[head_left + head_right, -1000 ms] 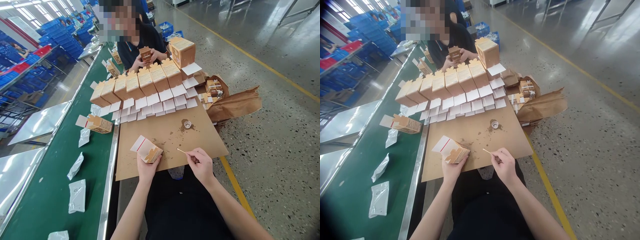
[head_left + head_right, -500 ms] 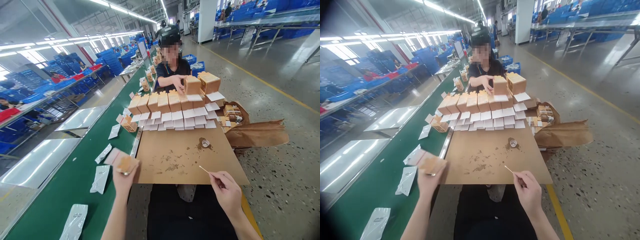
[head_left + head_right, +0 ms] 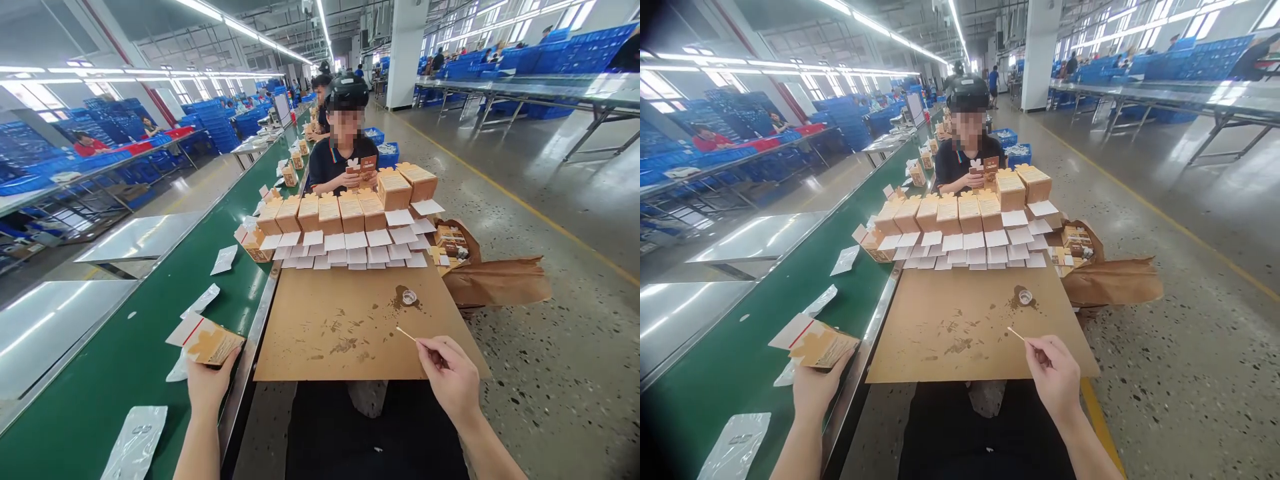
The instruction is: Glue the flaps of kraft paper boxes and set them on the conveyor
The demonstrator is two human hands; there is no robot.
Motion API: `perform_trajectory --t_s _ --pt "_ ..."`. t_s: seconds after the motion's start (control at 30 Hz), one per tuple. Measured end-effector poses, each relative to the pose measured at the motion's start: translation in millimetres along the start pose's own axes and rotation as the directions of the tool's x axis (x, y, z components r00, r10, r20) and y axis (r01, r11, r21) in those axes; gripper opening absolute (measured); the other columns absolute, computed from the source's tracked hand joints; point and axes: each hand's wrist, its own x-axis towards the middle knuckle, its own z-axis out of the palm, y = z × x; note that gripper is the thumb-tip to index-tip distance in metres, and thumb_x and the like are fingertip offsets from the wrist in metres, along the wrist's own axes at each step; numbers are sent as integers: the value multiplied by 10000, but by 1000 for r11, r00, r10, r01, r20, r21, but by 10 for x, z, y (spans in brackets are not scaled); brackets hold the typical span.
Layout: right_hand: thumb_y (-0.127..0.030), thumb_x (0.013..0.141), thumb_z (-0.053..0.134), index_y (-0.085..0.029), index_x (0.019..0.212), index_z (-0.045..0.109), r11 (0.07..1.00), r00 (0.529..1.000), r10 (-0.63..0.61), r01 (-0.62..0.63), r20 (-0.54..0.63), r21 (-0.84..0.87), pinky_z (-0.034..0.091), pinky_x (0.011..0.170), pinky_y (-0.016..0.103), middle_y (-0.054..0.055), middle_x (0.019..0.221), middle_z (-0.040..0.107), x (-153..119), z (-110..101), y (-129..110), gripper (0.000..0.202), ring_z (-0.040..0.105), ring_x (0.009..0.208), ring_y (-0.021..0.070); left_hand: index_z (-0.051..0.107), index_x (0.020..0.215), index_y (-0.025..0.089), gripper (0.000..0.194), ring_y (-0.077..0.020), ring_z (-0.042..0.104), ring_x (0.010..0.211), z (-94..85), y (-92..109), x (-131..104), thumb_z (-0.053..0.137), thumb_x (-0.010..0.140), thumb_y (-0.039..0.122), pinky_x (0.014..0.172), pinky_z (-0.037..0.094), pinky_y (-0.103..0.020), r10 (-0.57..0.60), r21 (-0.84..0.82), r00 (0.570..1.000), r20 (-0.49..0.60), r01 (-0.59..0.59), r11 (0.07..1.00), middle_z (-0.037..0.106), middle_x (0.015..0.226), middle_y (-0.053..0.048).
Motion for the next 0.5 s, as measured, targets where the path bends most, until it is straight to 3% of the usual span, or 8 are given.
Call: perform_trajectory --t_s 0.23,0.33,0.4,0.5 --pt "-503 981 778 -330 813 881 981 994 -77 63 -73 -184 615 582 470 53 743 773 451 -266 152 262 669 581 266 711 1258 232 708 -539 805 1342 126 38 -31 983 699 572 1187 629 -733 -105 -48 994 27 107 993 854 1302 -230" --pt "-479 960 776 -308 793 869 956 979 -170 138 -109 -257 596 576 443 48 718 763 676 -329 228 256 656 570 249 659 1499 218 972 -490 756 1479 174 48 -84 1047 646 476 1296 578 -676 -26 -206 999 26 31 978 811 1479 -228" --pt "-464 962 777 -307 784 865 935 963 -240 196 -121 -295 588 563 419 46 713 768 777 -339 262 253 666 577 243 553 1682 196 1211 -471 658 1618 180 10 -171 1080 617 426 1376 516 -632 23 -296 999 -25 -29 955 697 1666 -263" --pt "-436 973 777 -306 776 861 911 945 -304 251 -120 -327 585 552 388 42 705 774 837 -336 296 250 680 588 235 509 1737 168 1237 -473 643 1626 163 -98 -384 1069 670 449 1389 511 -639 21 -328 995 -97 -52 943 634 1695 -298"
